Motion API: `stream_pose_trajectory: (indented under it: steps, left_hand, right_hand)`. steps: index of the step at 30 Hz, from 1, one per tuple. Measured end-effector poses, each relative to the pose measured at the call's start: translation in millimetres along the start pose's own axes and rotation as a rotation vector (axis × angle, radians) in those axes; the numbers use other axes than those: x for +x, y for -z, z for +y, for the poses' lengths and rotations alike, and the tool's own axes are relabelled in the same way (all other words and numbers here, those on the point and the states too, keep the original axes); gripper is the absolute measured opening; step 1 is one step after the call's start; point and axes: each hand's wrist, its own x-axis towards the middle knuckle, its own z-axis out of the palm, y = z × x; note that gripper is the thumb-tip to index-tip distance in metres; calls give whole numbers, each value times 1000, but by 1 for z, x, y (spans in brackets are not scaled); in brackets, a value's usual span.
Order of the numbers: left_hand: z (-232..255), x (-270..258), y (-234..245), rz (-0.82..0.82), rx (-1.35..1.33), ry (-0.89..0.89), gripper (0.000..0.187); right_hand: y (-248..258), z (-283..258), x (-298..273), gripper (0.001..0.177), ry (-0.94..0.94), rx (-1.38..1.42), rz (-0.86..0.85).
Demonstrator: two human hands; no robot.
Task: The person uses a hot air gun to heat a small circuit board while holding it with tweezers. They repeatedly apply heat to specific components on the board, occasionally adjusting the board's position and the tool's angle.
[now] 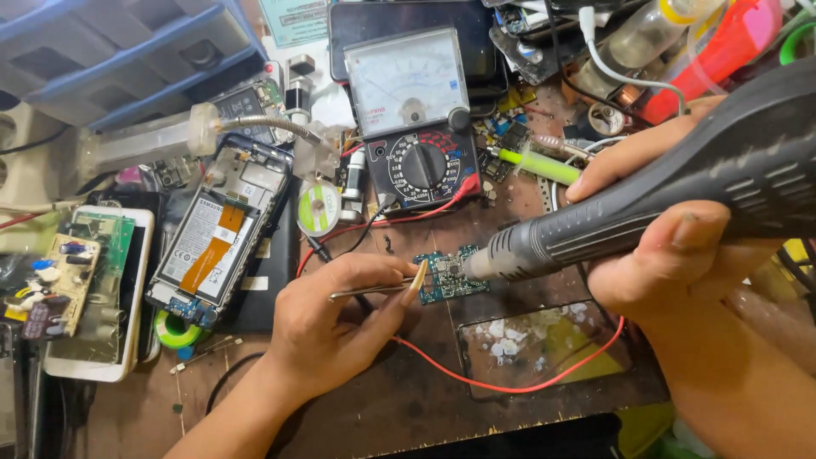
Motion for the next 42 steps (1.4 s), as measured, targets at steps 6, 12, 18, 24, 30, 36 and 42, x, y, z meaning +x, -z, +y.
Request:
stream_pose_trajectory:
  steps: [6, 12, 18, 24, 30, 36, 42]
  left_hand:
    - [0, 0, -1, -6, -30, -4, 15]
    - [0, 0, 0, -3, -10, -2, 14]
    - [0, 0, 0, -10, -34, 11, 14]
    - [1, 0, 0, -21, -46, 23, 14]
    - [-1, -1, 0, -23, -63, 1, 14]
    - [-1, -1, 0, -21, -49, 1, 15]
    - [0, 0, 1, -19, -65, -7, 14]
  right_hand:
    - [3, 4, -3, 50, -44, -59, -66]
    - [6, 4, -7, 51, -115, -133, -59]
    - [4, -9, 1, 58, -110, -110, -120]
    - [12, -7, -2, 50, -243, -211, -256]
    - [10, -4, -2, 54, -119, -162, -106]
    - [5, 4, -10, 56, -104, -143, -86]
    - [12, 31, -33, 41, -102, -136, 25]
